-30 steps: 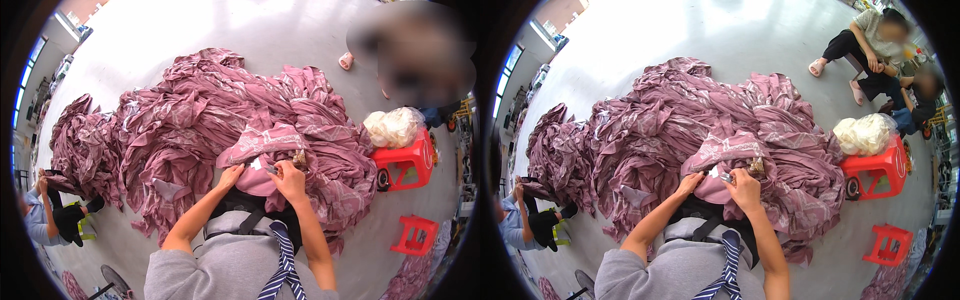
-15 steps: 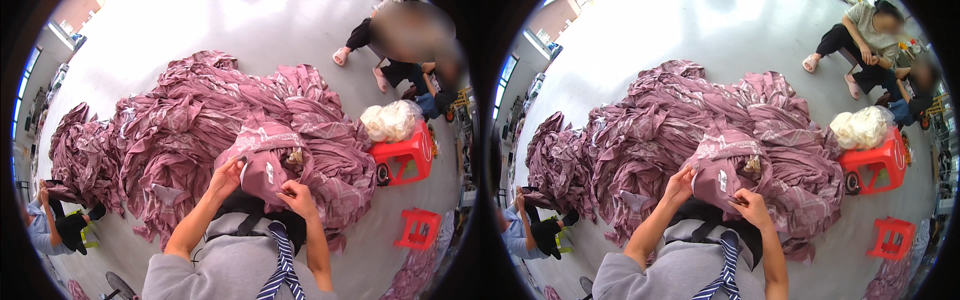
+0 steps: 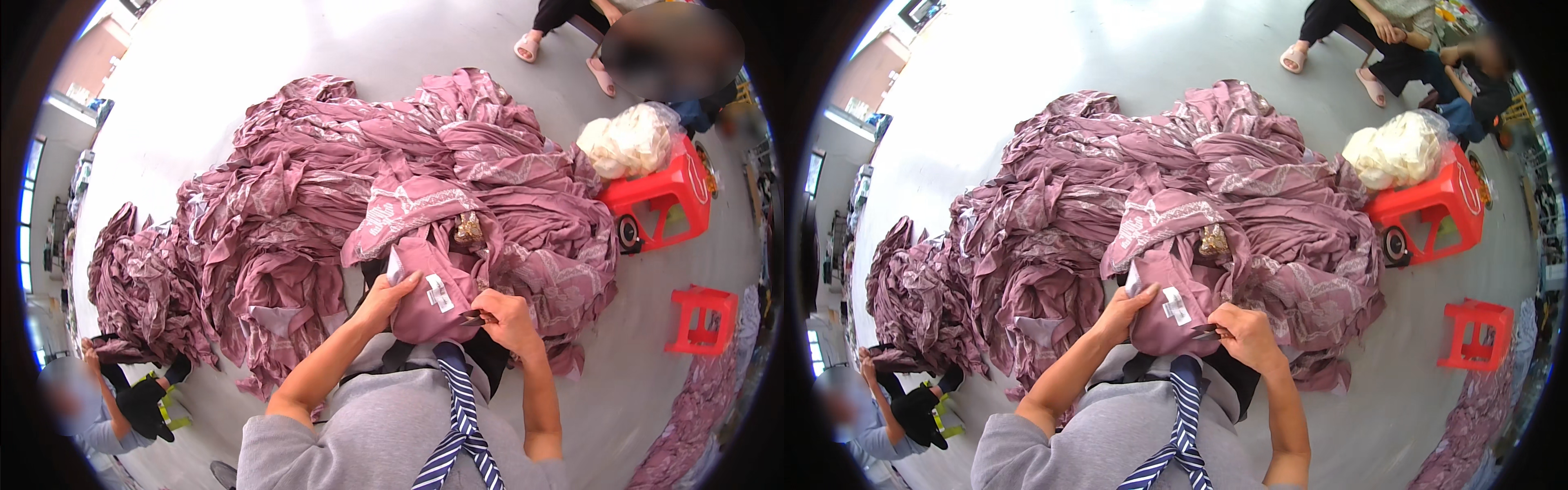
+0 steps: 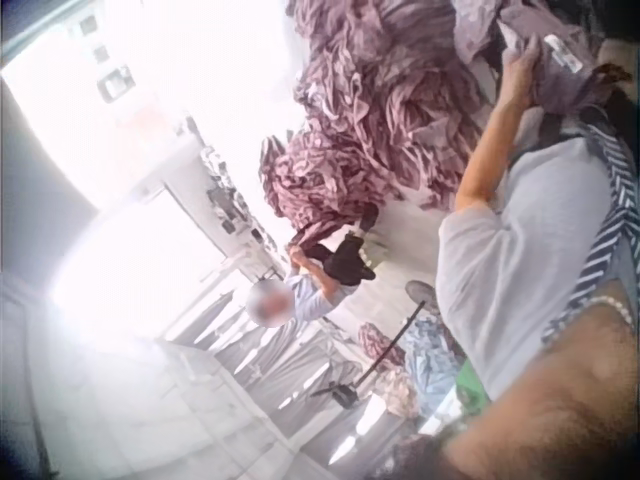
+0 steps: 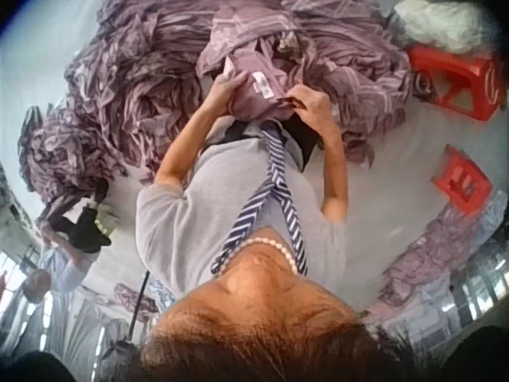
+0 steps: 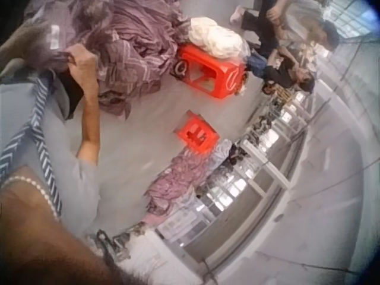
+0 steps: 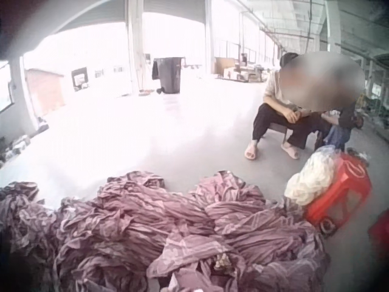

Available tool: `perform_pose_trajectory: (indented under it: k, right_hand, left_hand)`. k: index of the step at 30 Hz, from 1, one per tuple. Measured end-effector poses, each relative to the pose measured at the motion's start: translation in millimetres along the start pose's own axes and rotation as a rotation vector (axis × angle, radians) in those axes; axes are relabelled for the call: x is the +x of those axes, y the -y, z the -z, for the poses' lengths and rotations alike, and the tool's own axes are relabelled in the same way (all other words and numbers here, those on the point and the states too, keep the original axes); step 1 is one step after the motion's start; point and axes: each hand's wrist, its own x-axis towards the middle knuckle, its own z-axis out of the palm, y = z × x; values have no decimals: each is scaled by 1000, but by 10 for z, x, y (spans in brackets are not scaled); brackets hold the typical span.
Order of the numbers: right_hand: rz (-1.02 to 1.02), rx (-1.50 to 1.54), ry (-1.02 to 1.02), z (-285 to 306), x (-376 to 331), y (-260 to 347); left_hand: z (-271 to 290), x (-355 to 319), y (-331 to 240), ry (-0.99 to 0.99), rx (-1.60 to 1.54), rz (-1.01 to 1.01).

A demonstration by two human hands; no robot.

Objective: The person sits on the floor and repeatedly picks up pieces of pink patterned fabric from a large pile. They use scissors to cut off small tags or labels from the fabric edges and then place the pieces back onto the pile. Two other people are visible in the background, sitting and observing.

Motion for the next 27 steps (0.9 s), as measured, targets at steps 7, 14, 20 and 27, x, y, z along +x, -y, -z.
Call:
perform_pose_trajectory:
  k: [7,14,20,27]
  right_hand:
    - [-119,8,-65,199,-108,285]
    - [-89,-84,-255,-35,184,324]
    - [-70,-199,-214,-113,293,298]
    - [-61,-282,-167,-74,325,294]
  left_hand:
    - [-142,-202,29,115,45,-218]
    - [-134,-200,52,28,433,-369]
    - [-169,-196,54,45,448,-440]
    - [-224,-203,22,30,548,-456]
